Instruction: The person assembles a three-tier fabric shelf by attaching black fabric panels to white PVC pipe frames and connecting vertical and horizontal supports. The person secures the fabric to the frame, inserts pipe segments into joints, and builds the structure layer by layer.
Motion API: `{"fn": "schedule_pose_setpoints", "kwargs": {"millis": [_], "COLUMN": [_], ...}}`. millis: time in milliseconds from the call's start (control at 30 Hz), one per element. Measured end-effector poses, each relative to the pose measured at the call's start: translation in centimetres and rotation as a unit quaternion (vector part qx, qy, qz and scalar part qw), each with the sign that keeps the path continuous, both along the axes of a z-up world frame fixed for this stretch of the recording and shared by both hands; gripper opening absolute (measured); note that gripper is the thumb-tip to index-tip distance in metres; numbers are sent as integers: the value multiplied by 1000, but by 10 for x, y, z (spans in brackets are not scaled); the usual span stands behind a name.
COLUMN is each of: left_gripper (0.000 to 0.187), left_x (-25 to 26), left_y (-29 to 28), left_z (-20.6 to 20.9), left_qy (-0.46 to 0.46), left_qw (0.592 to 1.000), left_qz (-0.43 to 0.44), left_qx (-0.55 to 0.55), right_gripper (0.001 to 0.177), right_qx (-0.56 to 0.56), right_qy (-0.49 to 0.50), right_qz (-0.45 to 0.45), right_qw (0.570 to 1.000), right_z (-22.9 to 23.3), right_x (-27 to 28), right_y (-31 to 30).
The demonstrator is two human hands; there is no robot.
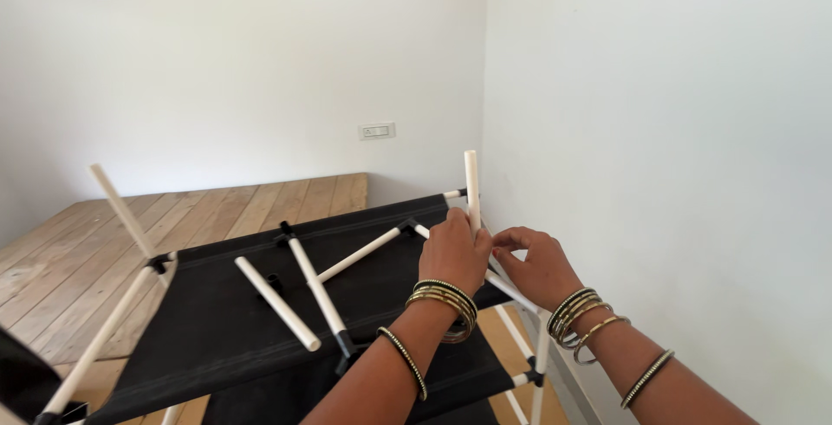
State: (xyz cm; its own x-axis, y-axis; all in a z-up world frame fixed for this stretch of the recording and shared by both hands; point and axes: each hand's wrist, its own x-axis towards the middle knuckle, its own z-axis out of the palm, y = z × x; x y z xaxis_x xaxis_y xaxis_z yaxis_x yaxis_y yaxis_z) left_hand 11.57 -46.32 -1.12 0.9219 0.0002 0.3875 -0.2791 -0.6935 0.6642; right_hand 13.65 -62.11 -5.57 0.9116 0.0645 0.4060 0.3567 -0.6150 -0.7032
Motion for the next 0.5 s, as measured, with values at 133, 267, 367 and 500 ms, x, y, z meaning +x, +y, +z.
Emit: {"fn": "schedule_pose_setpoints", "kwargs": {"millis": [133, 267, 367, 500], "left_gripper": [27, 26, 27, 25], "left_x": [0, -2, -1, 6], "left_y": [-22, -36, -46, -57], "left_z": [6, 14, 17, 14], "left_qy": [1, -7, -38, -62], "left_qw": [1000, 1000, 999, 994], "left_qz": [-4, -2, -14, -65], "left_qx": [13, 12, -12, -61], "right_gripper": [26, 28, 27, 30], "right_qx": [-10, 28, 58, 100], "right_qy": [8, 7, 83, 131], "right_qz": [-27, 3, 2, 13], "right_qw": [1000, 1000, 995, 986], "right_z": [-9, -22, -28, -37], "right_x": [-5, -4, -1, -5], "right_y": [-21, -34, -40, -48]}}
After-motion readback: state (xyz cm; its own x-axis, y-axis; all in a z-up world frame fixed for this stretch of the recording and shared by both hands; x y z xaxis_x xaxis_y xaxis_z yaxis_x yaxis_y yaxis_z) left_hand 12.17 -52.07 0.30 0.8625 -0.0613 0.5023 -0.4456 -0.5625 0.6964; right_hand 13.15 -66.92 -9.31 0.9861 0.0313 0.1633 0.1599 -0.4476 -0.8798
